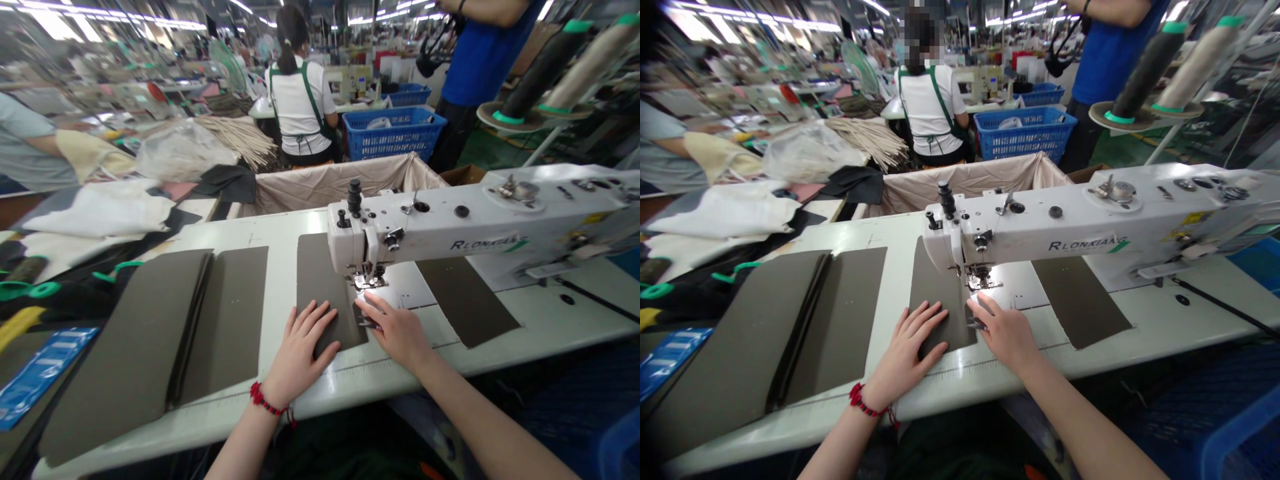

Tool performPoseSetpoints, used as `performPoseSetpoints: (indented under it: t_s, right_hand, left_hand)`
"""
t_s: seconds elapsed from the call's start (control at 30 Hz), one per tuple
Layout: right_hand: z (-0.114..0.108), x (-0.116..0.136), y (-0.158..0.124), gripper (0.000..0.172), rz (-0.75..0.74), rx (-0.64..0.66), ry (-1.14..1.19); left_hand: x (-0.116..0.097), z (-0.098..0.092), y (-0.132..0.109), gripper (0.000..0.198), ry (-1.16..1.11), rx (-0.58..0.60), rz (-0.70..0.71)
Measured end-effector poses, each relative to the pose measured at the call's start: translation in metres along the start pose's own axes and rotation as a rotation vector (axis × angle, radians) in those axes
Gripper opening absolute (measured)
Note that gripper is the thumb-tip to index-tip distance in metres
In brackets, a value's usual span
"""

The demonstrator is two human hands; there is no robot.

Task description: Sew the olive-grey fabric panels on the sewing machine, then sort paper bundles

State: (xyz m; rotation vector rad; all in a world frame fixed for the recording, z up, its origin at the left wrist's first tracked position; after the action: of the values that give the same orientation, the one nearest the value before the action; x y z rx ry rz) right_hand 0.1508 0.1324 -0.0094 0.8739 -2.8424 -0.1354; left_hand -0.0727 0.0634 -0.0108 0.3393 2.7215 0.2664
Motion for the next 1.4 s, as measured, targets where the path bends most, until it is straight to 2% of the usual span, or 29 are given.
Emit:
performPoseSetpoints:
  t_s: [0.43,1.0,1.4]
  right_hand:
    - [0.003,-0.001,0.000,0.062,0.008,0.009,0.020]
    - [0.001,0.000,0.001,0.061,0.012,-0.007,0.050]
    - [0.001,-0.001,0.001,0.059,0.007,-0.004,0.043]
  left_hand:
    - [0.001,0.001,0.004,0.058,0.014,0.038,0.007]
    - [0.014,0.015,0.042,0.062,0.041,0.013,0.076]
    - [0.014,0.020,0.044,0.061,0.077,-0.021,0.054]
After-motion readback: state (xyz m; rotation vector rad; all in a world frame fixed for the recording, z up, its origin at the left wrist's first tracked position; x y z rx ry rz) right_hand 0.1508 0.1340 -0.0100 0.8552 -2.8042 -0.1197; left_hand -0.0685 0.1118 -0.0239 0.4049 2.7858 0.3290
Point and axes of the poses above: each hand's wrist, its own y-axis towards the middle knuckle, its own z-axis out of the palm, x = y × z, the point moved 1 cm from there along y, towards the middle knuckle, and after that the axes turned 7 degrees about -x, right-handed, at the moved point
